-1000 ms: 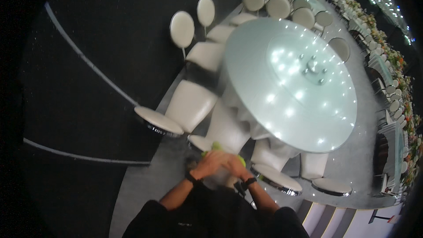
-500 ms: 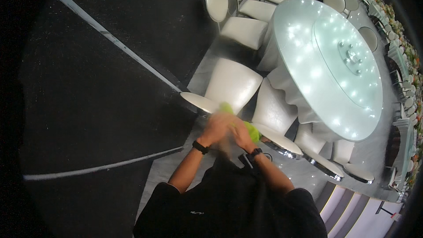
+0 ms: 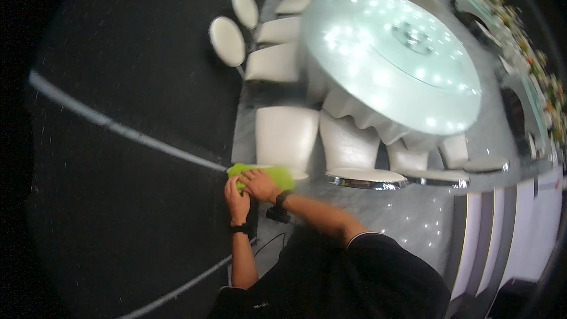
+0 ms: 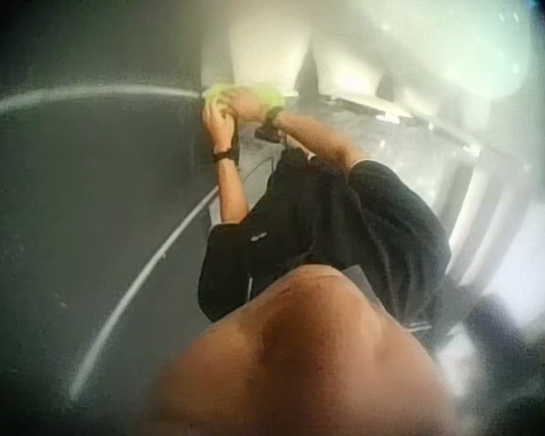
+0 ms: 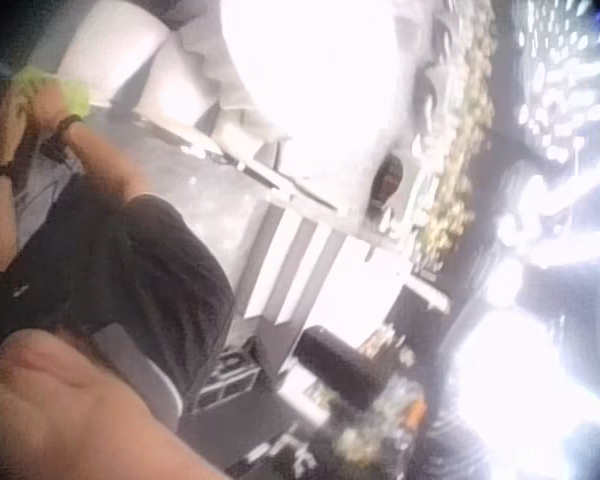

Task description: The person wipes a round glass table with a green cloth, then wipes several white chairs around it. The person also wipes a floral arrangement on a nearby table. The task is performed in a room with multiple tables and chairs.

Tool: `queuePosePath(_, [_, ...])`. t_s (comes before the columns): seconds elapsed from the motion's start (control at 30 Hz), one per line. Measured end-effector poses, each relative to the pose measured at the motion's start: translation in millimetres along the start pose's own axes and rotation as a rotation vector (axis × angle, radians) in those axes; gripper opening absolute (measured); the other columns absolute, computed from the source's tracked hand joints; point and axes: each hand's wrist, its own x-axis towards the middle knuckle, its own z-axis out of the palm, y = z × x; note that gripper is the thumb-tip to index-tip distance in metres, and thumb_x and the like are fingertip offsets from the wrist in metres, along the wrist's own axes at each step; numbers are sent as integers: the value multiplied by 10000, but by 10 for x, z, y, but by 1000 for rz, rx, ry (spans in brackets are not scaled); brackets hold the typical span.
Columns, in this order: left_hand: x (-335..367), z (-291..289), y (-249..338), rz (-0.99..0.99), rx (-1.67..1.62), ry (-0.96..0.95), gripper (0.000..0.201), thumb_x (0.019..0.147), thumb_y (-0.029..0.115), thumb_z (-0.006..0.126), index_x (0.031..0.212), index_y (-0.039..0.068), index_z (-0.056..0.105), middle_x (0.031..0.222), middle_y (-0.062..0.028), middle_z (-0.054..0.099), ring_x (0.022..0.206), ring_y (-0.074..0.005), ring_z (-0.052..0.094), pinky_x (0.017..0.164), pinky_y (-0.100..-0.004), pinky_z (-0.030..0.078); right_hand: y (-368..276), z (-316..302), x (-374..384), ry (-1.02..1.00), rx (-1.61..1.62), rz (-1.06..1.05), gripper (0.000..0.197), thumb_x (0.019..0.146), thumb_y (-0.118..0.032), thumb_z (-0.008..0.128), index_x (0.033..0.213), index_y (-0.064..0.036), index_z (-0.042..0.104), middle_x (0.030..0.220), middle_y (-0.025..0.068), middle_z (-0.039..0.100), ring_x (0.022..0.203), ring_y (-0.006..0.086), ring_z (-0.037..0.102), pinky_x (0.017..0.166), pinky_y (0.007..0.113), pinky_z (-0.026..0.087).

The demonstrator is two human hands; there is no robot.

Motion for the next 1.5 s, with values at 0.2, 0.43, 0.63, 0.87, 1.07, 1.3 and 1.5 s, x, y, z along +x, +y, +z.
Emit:
queuePosePath(0.2, [-167,414,490,156,99,-130,513,803,-17,639,1304,89,620,1349,-123,623,1277,-395,540,1097,-507,405,419,4,-748,281,76,32,429,1050,-317,582,1400,-71,565,1338,162,626,1216,382,581,1063,486,448])
queuePosePath(0.43, [-375,891,1095,273,-164,-399,416,836,39,733,1248,83,693,1258,-136,681,1228,-376,600,1089,-501,439,621,-296,-1846,166,13,413,359,1024,-250,614,1341,-83,606,1201,128,647,1090,349,595,952,464,481])
queuePosePath(0.63, [-647,1439,1892,428,-468,-448,612,838,14,719,1423,37,542,1367,-216,612,1302,-421,560,1113,-518,445,559,-822,-2719,639,-491,434,450,872,-167,668,1317,-119,617,1242,114,618,1143,330,597,1025,441,485])
queuePosePath(0.87, [-648,1961,2474,724,-271,-538,787,830,144,805,1518,15,445,1452,-239,539,1415,-432,458,1203,-544,348,745,-1189,-3226,571,-552,594,484,857,-156,678,1324,-58,602,1284,112,620,1163,308,600,1041,398,496])
queuePosePath(1.07, [-622,2003,2564,867,-268,-665,764,862,211,799,1528,30,471,1463,-186,543,1400,-376,480,1232,-547,313,700,-1221,-3521,606,-501,771,492,848,-82,711,1334,-75,633,1406,146,587,1348,353,538,1128,466,433])
queuePosePath(1.3, [-651,2120,2853,869,-239,-679,670,897,191,764,1504,70,507,1452,-130,561,1404,-308,492,1282,-580,219,852,-1204,-3649,629,-462,956,415,895,-92,653,1309,-112,653,1524,163,541,1492,376,418,1211,492,331])
queuePosePath(1.5, [-424,2060,2826,901,-360,-704,513,879,98,703,1376,59,580,1352,-167,621,1312,-360,546,1187,-547,352,867,-1198,-3648,623,-394,849,524,847,-38,686,1365,-100,630,1417,152,605,1389,387,519,1153,490,417])
